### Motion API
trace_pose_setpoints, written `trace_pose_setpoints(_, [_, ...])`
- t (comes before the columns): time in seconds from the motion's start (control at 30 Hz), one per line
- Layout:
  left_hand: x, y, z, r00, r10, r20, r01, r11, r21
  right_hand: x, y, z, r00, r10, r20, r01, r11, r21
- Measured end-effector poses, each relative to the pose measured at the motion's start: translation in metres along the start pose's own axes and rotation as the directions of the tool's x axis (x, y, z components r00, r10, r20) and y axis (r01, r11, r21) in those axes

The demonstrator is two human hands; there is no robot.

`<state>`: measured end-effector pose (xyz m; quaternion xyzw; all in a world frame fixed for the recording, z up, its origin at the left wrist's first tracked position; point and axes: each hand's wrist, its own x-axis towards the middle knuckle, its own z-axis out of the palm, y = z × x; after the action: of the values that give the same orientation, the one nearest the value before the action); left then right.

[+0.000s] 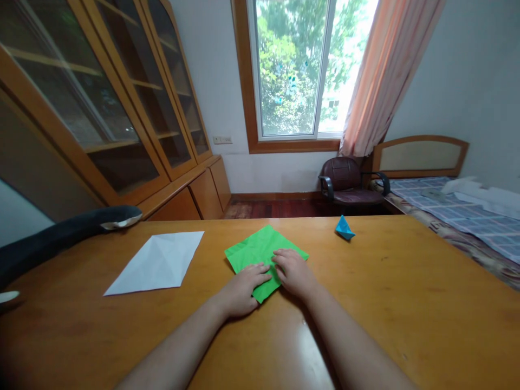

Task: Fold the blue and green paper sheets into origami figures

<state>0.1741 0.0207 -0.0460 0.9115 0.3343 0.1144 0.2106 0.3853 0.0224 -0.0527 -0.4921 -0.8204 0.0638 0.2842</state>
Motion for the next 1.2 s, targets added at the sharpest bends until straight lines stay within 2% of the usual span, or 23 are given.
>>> trace_pose_setpoints(0.17, [-0.002, 0.004, -0.003, 0.998, 0.070, 0.002, -0.070, 0.997, -0.030, -0.001, 0.000, 0.001, 0.992, 0.020, 0.127, -0.021, 1.000, 0.011])
trace_pose_setpoints(0.3, [-0.004, 0.008, -0.007, 0.997, 0.082, 0.011, -0.082, 0.997, -0.007, -0.001, 0.002, 0.002, 0.987, 0.048, 0.153, -0.056, 0.997, 0.046])
trace_pose_setpoints(0.47, [-0.007, 0.001, -0.015, 0.999, 0.023, -0.039, -0.021, 0.999, 0.042, -0.002, 0.005, 0.003, 0.986, 0.079, 0.149, -0.093, 0.992, 0.089])
trace_pose_setpoints(0.7, [-0.010, -0.030, -0.022, 0.984, -0.076, -0.163, 0.090, 0.993, 0.075, -0.001, 0.004, 0.003, 0.979, 0.091, 0.180, -0.110, 0.989, 0.096])
trace_pose_setpoints(0.8, [-0.012, -0.039, -0.023, 0.979, -0.077, -0.189, 0.095, 0.992, 0.088, -0.001, 0.006, 0.003, 0.977, 0.083, 0.196, -0.102, 0.991, 0.088])
trace_pose_setpoints(0.97, [-0.014, -0.044, -0.024, 0.973, -0.082, -0.217, 0.097, 0.994, 0.059, -0.002, 0.008, 0.004, 0.978, 0.069, 0.196, -0.091, 0.991, 0.102])
trace_pose_setpoints(1.2, [-0.015, -0.043, -0.027, 0.947, -0.206, -0.245, 0.205, 0.978, -0.030, -0.002, 0.008, 0.003, 0.978, 0.059, 0.198, -0.083, 0.990, 0.110])
